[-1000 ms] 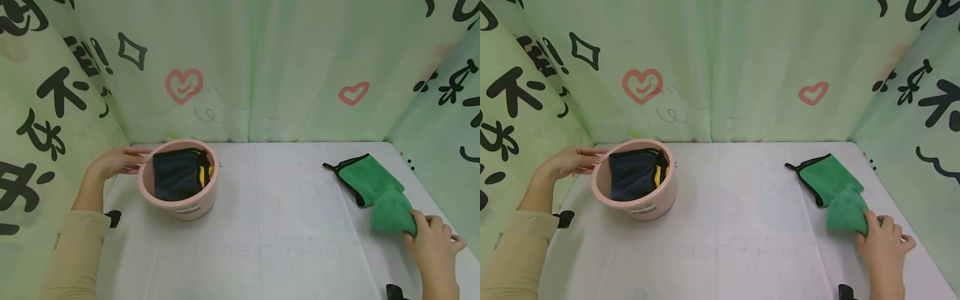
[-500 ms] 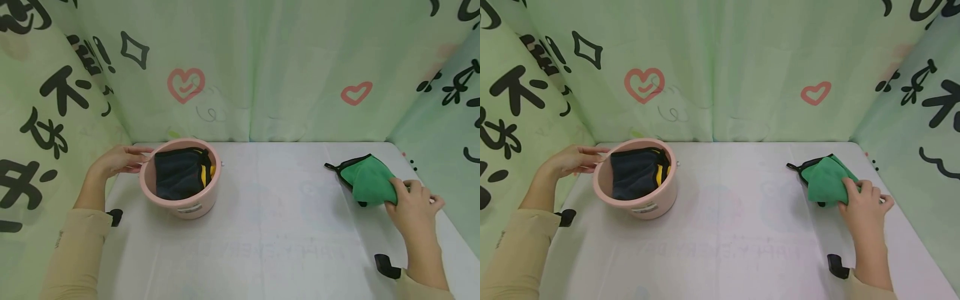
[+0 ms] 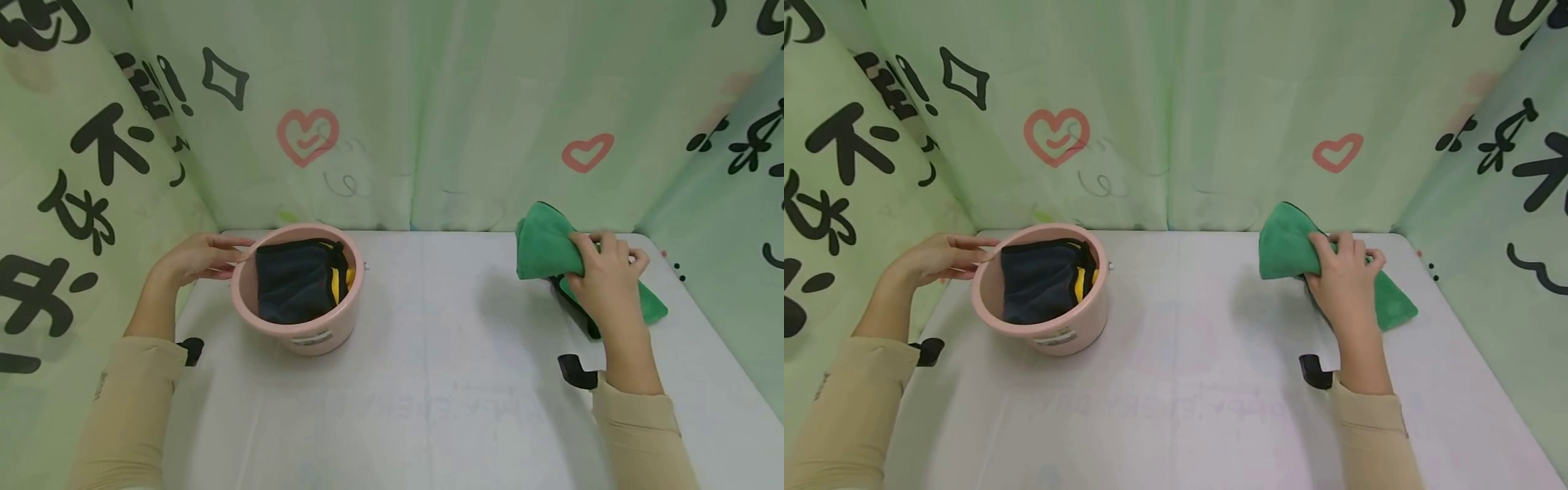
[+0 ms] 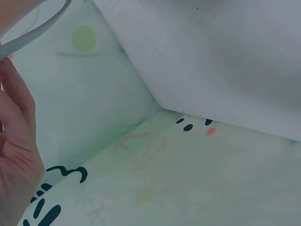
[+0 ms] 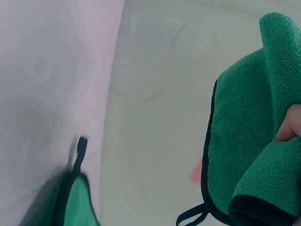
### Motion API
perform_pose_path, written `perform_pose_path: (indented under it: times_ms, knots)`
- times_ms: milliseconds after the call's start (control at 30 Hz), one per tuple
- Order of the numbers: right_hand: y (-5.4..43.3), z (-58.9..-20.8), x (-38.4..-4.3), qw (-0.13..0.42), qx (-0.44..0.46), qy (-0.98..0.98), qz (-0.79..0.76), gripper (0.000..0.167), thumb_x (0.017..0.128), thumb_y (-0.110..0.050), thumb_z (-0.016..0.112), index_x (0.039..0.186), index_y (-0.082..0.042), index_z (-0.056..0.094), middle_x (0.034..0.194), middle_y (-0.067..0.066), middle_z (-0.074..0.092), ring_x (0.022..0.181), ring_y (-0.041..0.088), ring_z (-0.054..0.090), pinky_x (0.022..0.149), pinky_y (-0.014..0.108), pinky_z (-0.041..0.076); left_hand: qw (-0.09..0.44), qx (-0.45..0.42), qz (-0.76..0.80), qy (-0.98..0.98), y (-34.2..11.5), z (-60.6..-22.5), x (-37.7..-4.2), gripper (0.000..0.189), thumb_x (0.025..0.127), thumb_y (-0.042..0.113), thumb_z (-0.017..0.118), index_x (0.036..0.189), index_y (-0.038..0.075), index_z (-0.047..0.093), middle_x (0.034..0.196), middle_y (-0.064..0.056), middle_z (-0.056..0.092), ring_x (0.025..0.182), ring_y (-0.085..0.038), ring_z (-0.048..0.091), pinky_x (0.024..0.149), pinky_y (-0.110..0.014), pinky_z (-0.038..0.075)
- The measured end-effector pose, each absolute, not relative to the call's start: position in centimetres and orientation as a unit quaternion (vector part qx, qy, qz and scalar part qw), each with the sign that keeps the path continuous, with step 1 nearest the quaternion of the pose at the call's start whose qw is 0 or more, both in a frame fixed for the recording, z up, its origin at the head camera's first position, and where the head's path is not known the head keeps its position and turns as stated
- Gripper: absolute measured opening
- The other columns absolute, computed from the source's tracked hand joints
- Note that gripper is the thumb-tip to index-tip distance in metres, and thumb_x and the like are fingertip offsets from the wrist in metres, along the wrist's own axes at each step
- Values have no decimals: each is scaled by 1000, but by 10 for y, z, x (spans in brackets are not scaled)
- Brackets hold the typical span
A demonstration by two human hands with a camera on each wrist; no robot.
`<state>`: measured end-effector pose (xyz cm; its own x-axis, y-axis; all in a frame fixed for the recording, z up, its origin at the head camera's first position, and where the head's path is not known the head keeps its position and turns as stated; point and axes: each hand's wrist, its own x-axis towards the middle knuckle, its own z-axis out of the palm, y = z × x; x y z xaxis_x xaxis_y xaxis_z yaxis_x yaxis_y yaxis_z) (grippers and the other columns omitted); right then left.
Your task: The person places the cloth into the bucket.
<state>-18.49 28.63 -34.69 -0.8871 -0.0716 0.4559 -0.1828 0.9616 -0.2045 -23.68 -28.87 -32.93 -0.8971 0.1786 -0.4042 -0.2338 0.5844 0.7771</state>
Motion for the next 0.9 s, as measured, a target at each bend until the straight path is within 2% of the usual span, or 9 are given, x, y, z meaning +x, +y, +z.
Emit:
perform_pose_path:
  times_ms: [333, 633, 900]
  knots:
    - [219, -337, -217, 271, 168, -939, 130, 44, 75, 2, 68, 114, -6, 51, 106, 23, 46, 100, 44, 42, 88, 63, 22, 227, -15, 459, 859, -290, -330, -237, 65, 85, 40, 62, 137, 9, 42, 123, -9, 54, 90, -13, 61, 79, -26, 51]
    - [143, -328, -229, 262, 257, -920, 137, 45, 73, -1, 70, 114, -10, 54, 107, 17, 48, 103, 37, 44, 88, 55, 26, 236, -12, 466, 852, -290, -328, -237, 65, 85, 39, 63, 138, 8, 40, 113, 1, 59, 89, -8, 61, 80, -27, 51]
    - [81, -326, -232, 267, 335, -898, 101, 44, 73, -10, 75, 113, -15, 55, 106, 13, 50, 99, 32, 48, 86, 51, 31, 236, -14, 461, 855, -289, -327, -238, 68, 83, 42, 64, 138, 9, 40, 114, 0, 58, 88, -8, 59, 79, -26, 51]
